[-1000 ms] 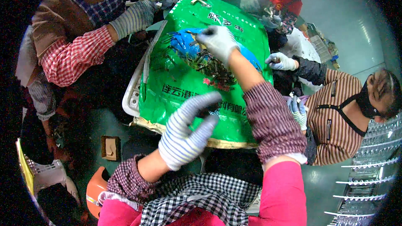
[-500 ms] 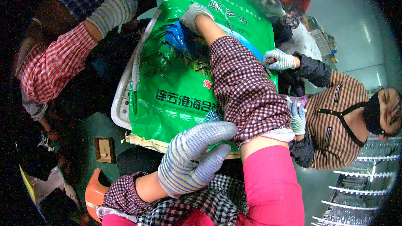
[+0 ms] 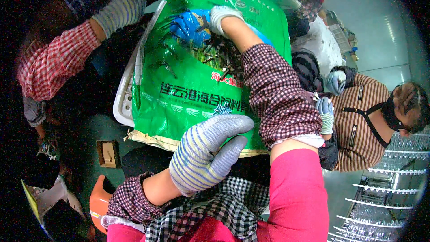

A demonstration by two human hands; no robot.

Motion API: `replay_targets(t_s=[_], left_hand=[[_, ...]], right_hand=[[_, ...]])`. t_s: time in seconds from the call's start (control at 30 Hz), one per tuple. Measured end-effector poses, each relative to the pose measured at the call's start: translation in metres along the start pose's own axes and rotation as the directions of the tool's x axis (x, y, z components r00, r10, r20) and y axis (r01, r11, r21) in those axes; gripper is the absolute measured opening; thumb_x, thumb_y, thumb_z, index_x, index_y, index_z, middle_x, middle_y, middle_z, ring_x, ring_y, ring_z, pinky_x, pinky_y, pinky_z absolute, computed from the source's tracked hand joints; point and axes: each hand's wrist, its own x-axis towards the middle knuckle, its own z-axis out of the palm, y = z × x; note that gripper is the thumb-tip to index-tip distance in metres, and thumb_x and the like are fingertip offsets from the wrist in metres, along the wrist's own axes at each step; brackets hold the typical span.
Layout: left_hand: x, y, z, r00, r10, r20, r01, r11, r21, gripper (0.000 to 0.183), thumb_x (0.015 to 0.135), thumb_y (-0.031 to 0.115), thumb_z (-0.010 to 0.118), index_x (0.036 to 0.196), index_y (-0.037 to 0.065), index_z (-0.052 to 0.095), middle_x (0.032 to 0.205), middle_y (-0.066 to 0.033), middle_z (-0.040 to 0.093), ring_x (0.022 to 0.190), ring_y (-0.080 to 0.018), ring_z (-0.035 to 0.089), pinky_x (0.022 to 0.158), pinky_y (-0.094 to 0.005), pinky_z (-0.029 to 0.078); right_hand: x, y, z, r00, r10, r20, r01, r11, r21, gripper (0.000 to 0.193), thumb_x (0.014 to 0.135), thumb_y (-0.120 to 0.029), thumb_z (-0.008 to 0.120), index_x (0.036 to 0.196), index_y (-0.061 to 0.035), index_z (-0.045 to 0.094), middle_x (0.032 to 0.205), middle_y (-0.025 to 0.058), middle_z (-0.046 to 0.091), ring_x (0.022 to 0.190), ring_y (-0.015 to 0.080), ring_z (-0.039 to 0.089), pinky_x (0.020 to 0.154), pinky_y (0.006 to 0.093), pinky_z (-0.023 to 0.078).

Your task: The person sorts small manufactured parts by hand, inspecting them on a work surface.

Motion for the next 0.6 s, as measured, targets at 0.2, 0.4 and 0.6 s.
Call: replay_targets(t_s=[0.2,0.4,0.6], left_hand=[[0.002,-0.011,0.009,0.997,-0.075,0.022,0.073,0.995,0.074,0.021,0.081,0.005,0.056,0.102,0.000,0.059,0.092,-0.0159,0.061,0.084,-0.0274,0.062,0.076,-0.0327,0.048],[0.011,-0.035,-0.009,0.964,-0.136,-0.228,0.159,0.984,0.085,0.042,0.079,0.009,0.060,0.119,-0.001,0.048,0.112,-0.0186,0.056,0.105,-0.0264,0.055,0.086,-0.0327,0.046],[0.023,-0.022,-0.009,0.960,-0.038,-0.276,-0.037,0.964,-0.262,0.023,0.082,0.017,0.062,0.099,0.002,0.061,0.091,-0.0070,0.062,0.079,-0.0160,0.057,0.074,-0.0300,0.047]], right_hand=[[-0.014,0.032,-0.011,0.994,-0.102,0.025,0.084,0.914,0.396,0.028,0.072,-0.029,0.071,0.085,-0.0042,0.065,0.072,0.0063,0.062,0.063,0.0161,0.056,0.059,0.0311,0.047],[-0.081,0.037,-0.047,0.932,-0.148,-0.332,0.339,0.685,0.645,0.038,0.076,-0.031,0.069,0.094,0.0013,0.062,0.086,0.0118,0.065,0.079,0.0193,0.058,0.073,0.0327,0.048],[-0.261,-0.026,-0.071,0.942,-0.162,-0.295,0.331,0.601,0.727,0.019,0.082,-0.007,0.060,0.098,0.0030,0.058,0.088,0.0085,0.063,0.076,0.0126,0.058,0.070,0.0256,0.047]])
